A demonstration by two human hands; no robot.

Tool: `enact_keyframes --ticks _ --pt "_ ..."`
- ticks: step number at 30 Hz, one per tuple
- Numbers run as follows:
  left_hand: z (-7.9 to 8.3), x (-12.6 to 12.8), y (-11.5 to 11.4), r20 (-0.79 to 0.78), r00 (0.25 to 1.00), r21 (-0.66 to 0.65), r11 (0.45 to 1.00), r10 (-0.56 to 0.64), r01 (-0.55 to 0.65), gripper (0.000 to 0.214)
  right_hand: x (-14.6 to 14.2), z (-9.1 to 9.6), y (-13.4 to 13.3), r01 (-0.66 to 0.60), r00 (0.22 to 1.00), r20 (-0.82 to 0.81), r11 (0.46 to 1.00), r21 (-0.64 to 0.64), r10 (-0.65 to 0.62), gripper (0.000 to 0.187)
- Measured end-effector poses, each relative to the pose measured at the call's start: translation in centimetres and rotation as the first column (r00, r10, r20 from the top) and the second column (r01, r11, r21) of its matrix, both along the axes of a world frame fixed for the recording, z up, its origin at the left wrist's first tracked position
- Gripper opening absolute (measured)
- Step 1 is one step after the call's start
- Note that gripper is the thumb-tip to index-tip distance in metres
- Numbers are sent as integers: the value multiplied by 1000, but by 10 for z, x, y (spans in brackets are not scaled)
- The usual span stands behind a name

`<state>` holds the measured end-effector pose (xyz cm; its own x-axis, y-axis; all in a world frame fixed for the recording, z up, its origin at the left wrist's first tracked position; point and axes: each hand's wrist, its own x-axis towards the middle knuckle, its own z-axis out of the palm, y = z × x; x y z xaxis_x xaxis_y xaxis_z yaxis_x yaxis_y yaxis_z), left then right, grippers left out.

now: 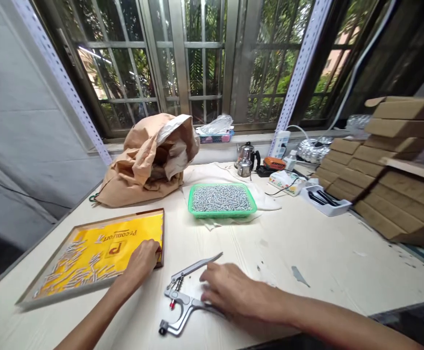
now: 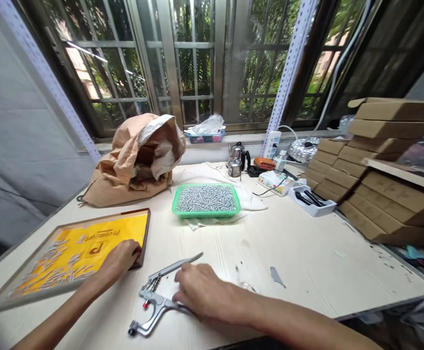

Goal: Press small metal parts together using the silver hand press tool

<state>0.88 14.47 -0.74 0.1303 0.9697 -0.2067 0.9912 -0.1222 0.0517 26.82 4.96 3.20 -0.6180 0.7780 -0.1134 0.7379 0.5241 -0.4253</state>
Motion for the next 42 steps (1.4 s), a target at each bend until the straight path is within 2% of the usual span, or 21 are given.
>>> enact_keyframes --ticks 3,7,9,12,15,17,20,23,29,35,37,42 --pt "1 3 -1 -54 997 40 997 -62 64 29 -8 -16 -19 -41 997 64 999 -8 41 21" --pt "7 5 -2 -66 990 123 984 -125 132 28 -19 -43 -19 -54 993 107 997 63 47 16" --pt "15 4 -8 28 995 164 982 -94 88 28 -21 -51 -17 -56 993 111 993 101 45 14" --pt "29 4 -33 289 957 173 985 -27 -24 24 -18 -53 -15 -75 991 120 990 119 60 20" --pt "34 9 -71 547 831 -10 993 103 -116 23 -14 -49 -12 -132 987 106 988 83 123 20" --pt "31 13 -97 669 706 -175 972 233 -156 23 -14 -49 -11 -166 983 95 983 76 159 21" --pt "19 17 -126 742 537 -344 915 402 -211 22 -15 -49 -14 -195 977 104 976 96 185 20" --pt "8 16 -142 754 456 -397 881 473 -257 23 -18 -48 -20 -217 969 143 968 124 199 21" --pt "-7 15 -152 736 438 -415 855 516 -310 30 -18 -48 -23 -236 966 142 959 157 215 23" --pt "-10 19 -149 700 371 -539 792 610 -286 32 -14 -56 -18 -248 969 48 957 149 243 21" --pt "-8 20 -147 669 401 -556 779 626 -289 28 -15 -59 -15 -242 970 58 961 137 236 19" --pt "-2 20 -140 560 527 -595 753 639 -279 18 -16 -76 -10 -252 967 2 959 131 254 17"
